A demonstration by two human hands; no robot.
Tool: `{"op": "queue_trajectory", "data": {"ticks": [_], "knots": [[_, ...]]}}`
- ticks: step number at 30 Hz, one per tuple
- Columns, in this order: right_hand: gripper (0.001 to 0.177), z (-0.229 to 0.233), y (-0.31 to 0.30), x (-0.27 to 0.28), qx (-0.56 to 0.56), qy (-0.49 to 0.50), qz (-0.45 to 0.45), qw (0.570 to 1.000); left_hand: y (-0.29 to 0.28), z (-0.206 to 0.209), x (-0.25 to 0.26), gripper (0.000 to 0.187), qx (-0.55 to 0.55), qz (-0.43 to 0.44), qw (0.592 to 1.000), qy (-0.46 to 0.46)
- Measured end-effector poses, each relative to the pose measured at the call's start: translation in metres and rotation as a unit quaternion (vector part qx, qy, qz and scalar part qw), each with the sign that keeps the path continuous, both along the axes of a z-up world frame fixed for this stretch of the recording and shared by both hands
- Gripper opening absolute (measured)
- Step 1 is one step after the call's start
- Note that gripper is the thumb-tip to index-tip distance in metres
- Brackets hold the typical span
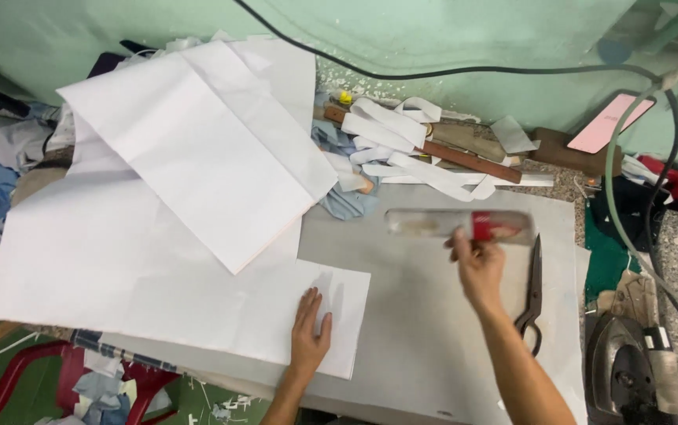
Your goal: The person cuts a large sheet of white paper using shears, following pencil lines to separate strips. They then use a ruler and pencil to mark measurements on a smaller piece of paper and continue cutting along the marked lines.
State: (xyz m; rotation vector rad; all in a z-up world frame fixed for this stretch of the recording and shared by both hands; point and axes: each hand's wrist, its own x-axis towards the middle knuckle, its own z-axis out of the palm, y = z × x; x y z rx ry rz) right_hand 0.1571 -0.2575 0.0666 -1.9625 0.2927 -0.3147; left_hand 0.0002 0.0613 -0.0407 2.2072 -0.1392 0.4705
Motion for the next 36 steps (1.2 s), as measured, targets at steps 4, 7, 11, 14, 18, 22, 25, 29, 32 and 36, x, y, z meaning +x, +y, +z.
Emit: {"op": "queue_trajectory", "data": {"ticks": [4,7,11,14,18,22,25,29,32,36], "knots": [[0.035,-0.017,0.090,-0.099,0.228,0.145,0.068,0.960,0.046,0.051,-0.006,0.040,-0.003,0.008,0.994,-0.112],[0.038,-0.036,0.149,-0.144,0.316,0.192,0.058,0.927,0.093,0.072,-0.004,0.039,0.024,-0.010,0.992,-0.124],[0.029,-0.043,0.207,-0.177,0.230,0.241,0.107,0.937,0.164,0.076,-0.005,0.038,0.098,-0.082,0.987,-0.096],[0.049,-0.077,0.200,-0.226,0.124,0.295,0.103,0.942,0.232,0.070,-0.012,0.041,0.218,-0.153,0.962,-0.063],[0.054,-0.014,0.177,-0.284,0.121,0.267,0.009,0.956,0.291,0.085,-0.024,0.038,0.276,-0.206,0.938,-0.031],[0.042,-0.007,0.167,-0.321,0.110,0.270,-0.084,0.953,0.291,0.077,-0.025,0.018,0.288,-0.333,0.891,-0.108],[0.040,-0.039,0.164,-0.322,-0.018,0.213,-0.018,0.977,0.249,0.046,-0.025,0.012,0.241,-0.354,0.899,-0.096],[0.042,-0.067,0.175,-0.289,-0.211,0.159,0.076,0.962,0.196,-0.025,-0.034,0.022,0.290,-0.253,0.922,0.039],[0.049,-0.080,0.171,-0.272,-0.190,0.137,0.121,0.965,0.183,-0.011,-0.040,0.009,0.255,-0.204,0.945,0.013],[0.040,-0.106,0.138,-0.257,-0.153,0.108,0.137,0.973,0.174,0.034,-0.079,0.010,0.242,-0.171,0.950,0.095]]}}
